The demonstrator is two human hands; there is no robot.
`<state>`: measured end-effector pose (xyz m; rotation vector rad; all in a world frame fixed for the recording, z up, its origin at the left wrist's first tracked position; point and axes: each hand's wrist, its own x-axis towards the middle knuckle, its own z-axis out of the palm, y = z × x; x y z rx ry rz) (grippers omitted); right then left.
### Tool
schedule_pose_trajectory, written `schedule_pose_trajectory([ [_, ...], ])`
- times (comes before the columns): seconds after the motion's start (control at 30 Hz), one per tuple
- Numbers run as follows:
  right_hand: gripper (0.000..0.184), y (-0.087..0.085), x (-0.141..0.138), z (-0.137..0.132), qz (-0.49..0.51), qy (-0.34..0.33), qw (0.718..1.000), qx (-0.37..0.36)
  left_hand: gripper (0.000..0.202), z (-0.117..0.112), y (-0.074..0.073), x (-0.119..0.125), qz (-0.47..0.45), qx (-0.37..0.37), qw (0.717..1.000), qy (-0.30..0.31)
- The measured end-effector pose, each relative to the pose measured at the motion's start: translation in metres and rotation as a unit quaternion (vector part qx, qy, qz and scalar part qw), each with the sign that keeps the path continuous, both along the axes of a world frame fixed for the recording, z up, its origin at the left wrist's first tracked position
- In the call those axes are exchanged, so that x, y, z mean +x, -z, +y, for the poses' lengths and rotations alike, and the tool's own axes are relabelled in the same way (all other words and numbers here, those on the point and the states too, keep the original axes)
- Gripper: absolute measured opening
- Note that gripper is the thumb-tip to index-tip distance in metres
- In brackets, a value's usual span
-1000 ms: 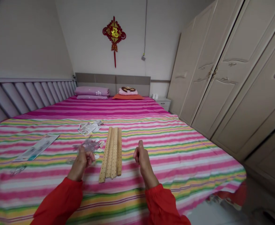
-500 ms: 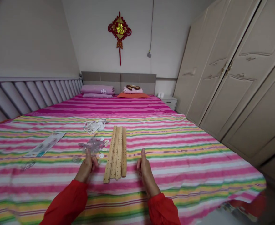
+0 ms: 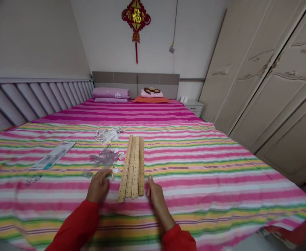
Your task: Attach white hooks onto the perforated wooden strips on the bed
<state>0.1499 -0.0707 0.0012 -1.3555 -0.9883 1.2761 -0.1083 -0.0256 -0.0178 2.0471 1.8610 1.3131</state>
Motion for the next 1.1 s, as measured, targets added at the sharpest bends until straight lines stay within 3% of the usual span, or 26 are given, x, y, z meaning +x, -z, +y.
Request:
schedule_pose_trajectory([
  [0.17, 0.055, 0.012, -0.002, 0.004, -0.052, 0.026, 0.996, 0.065, 0.032, 0.007, 0.008, 0.0, 0.106, -0.011, 0.994, -0.013],
  [0.33, 0.05, 0.021, -0.004, 0.003, -0.102, 0.05, 0.99, 0.078, 0.021, 0.003, 0.004, 0.004, 0.141, -0.031, 0.989, -0.039],
  [0.47, 0.047, 0.021, -0.001, 0.0, -0.06, 0.039, 0.995, 0.071, 0.017, -0.003, -0.009, 0.004, 0.115, -0.044, 0.992, -0.035],
  [0.6, 0.042, 0.016, 0.0, -0.004, -0.016, 0.027, 0.996, 0.078, 0.019, -0.013, -0.027, 0.009, 0.026, -0.071, 0.997, -0.007],
  [0.7, 0.035, 0.007, -0.004, -0.008, 0.005, 0.008, 0.995, 0.1, 0.019, -0.023, -0.044, 0.025, -0.011, -0.071, 0.997, 0.012],
  [0.83, 0.027, -0.005, -0.015, -0.014, 0.007, -0.022, 0.992, 0.122, 0.015, -0.037, -0.06, 0.057, 0.008, -0.063, 0.997, 0.053],
  [1.1, 0.036, -0.001, -0.022, -0.015, 0.14, -0.026, 0.984, 0.104, 0.014, -0.051, -0.057, 0.102, 0.02, -0.029, 0.99, 0.136],
])
